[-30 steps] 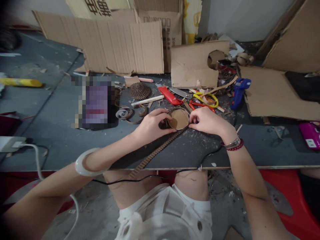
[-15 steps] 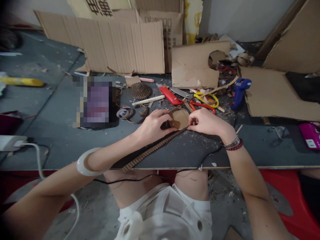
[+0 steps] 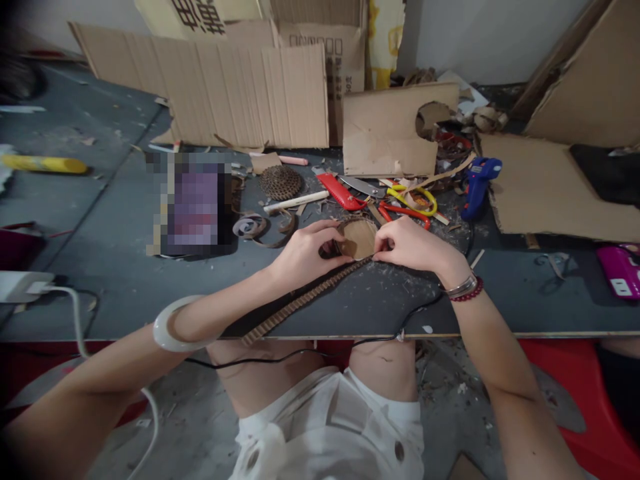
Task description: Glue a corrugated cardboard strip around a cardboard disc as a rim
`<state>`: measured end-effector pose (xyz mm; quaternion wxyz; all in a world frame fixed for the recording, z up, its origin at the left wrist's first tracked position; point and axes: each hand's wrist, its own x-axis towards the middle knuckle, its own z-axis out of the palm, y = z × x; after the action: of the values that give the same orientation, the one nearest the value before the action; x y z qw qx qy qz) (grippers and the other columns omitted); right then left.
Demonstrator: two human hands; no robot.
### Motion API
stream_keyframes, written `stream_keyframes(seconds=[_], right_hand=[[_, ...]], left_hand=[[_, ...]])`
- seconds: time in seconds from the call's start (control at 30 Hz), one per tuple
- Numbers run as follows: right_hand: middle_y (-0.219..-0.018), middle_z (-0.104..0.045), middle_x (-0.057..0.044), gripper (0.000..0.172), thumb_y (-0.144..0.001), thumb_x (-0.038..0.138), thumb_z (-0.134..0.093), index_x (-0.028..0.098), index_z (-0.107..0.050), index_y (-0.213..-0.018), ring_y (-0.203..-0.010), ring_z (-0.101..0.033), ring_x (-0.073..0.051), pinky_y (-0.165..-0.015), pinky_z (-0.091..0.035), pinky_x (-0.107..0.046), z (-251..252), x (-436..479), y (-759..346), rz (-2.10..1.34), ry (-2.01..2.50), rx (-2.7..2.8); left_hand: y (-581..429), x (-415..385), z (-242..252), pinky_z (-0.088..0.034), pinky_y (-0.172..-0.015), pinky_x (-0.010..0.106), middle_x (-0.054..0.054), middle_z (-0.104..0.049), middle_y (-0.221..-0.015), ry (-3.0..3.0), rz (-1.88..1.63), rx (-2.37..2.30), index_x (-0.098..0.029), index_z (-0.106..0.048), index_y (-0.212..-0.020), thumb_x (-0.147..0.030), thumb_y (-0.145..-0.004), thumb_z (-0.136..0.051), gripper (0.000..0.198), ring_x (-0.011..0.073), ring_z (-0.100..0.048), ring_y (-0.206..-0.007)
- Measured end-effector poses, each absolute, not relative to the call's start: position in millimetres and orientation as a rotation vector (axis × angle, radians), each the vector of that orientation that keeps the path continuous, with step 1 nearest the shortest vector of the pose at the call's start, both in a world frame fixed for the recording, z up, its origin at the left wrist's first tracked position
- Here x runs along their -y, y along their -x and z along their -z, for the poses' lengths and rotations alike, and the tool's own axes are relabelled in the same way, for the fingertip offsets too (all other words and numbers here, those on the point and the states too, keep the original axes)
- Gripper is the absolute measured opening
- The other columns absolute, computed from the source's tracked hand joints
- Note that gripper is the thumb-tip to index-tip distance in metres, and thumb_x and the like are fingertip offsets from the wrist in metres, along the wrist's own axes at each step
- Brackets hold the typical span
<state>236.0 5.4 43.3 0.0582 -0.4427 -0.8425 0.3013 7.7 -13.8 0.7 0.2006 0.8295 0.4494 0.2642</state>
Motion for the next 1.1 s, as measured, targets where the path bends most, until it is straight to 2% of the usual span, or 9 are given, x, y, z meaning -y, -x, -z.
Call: stream_keyframes(seconds=[0.13,0.27,0.43,0.63,0.73,0.9,1.1], right_hand=[[-0.067,-0.064,-0.001,0.010,-0.076,0.023,-0.066,0.017,-0.070,-0.069,-0.060,-0.051,-0.011,-0.059,-0.036,-0.025,-43.9,-5.3,-234.8,-0.852,1.270,2.605],[-0.067,-0.064,0.000,0.009,-0.076,0.022,-0.066,0.018,-0.071,-0.070,-0.061,-0.052,-0.011,-0.060,-0.037,-0.025,-44.5,-5.8,-235.0,-0.845,1.257,2.631],[-0.074,-0.065,-0.001,0.007,-0.076,0.016,-0.063,0.017,-0.070,-0.075,-0.065,-0.055,-0.011,-0.062,-0.038,-0.024,-41.2,-4.7,-231.3,-0.867,1.155,2.655],[-0.077,-0.066,-0.002,0.008,-0.079,0.017,-0.061,0.018,-0.070,-0.079,-0.067,-0.056,-0.012,-0.063,-0.037,-0.025,-36.4,-2.6,-226.5,-0.864,1.076,2.655],[-0.078,-0.066,-0.002,0.008,-0.080,0.020,-0.062,0.018,-0.069,-0.080,-0.069,-0.056,-0.013,-0.064,-0.037,-0.025,-35.0,-2.0,-224.7,-0.830,1.071,2.663],[-0.079,-0.064,-0.003,0.012,-0.082,0.028,-0.063,0.018,-0.069,-0.079,-0.072,-0.056,-0.014,-0.067,-0.038,-0.027,-30.5,0.3,-220.2,-0.715,1.052,2.686],[-0.079,-0.065,-0.004,0.017,-0.084,0.032,-0.061,0.018,-0.067,-0.077,-0.074,-0.056,-0.015,-0.068,-0.039,-0.028,-28.1,2.8,-218.0,-0.633,1.025,2.687]], left_hand=[[-5.4,13.4,-0.6,-0.058,-0.070,0.030,0.016,-0.063,-0.119,-2.232,-0.765,-1.219,-0.012,-0.067,-0.088,-0.029,-0.069,-0.077,0.027,0.0105,-0.064,-0.065],[-4.0,14.2,-2.5,-0.059,-0.071,0.030,0.017,-0.062,-0.122,-2.192,-0.756,-1.182,-0.012,-0.067,-0.091,-0.029,-0.070,-0.075,0.028,0.0096,-0.064,-0.063],[-5.0,16.7,-7.7,-0.057,-0.082,0.034,0.019,-0.057,-0.129,-2.238,-0.698,-1.133,-0.013,-0.067,-0.097,-0.032,-0.071,-0.074,0.033,0.0188,-0.069,-0.087],[-6.8,17.9,-9.8,-0.054,-0.091,0.035,0.017,-0.061,-0.121,-2.286,-0.742,-1.081,-0.015,-0.065,-0.095,-0.034,-0.074,-0.070,0.029,0.0264,-0.060,-0.117],[-7.4,18.5,-9.4,-0.052,-0.096,0.038,0.017,-0.062,-0.120,-2.294,-0.756,-1.074,-0.015,-0.064,-0.094,-0.038,-0.073,-0.072,0.033,0.0269,-0.059,-0.119],[-6.5,18.1,-9.9,-0.049,-0.100,0.042,0.022,-0.056,-0.129,-2.339,-0.655,-1.068,-0.012,-0.064,-0.099,-0.044,-0.066,-0.077,0.048,0.0300,-0.057,-0.122],[-5.9,16.3,-9.5,-0.049,-0.100,0.042,0.021,-0.060,-0.124,-2.386,-0.618,-1.079,-0.013,-0.062,-0.096,-0.029,-0.071,-0.070,0.030,0.0297,-0.053,-0.127]])
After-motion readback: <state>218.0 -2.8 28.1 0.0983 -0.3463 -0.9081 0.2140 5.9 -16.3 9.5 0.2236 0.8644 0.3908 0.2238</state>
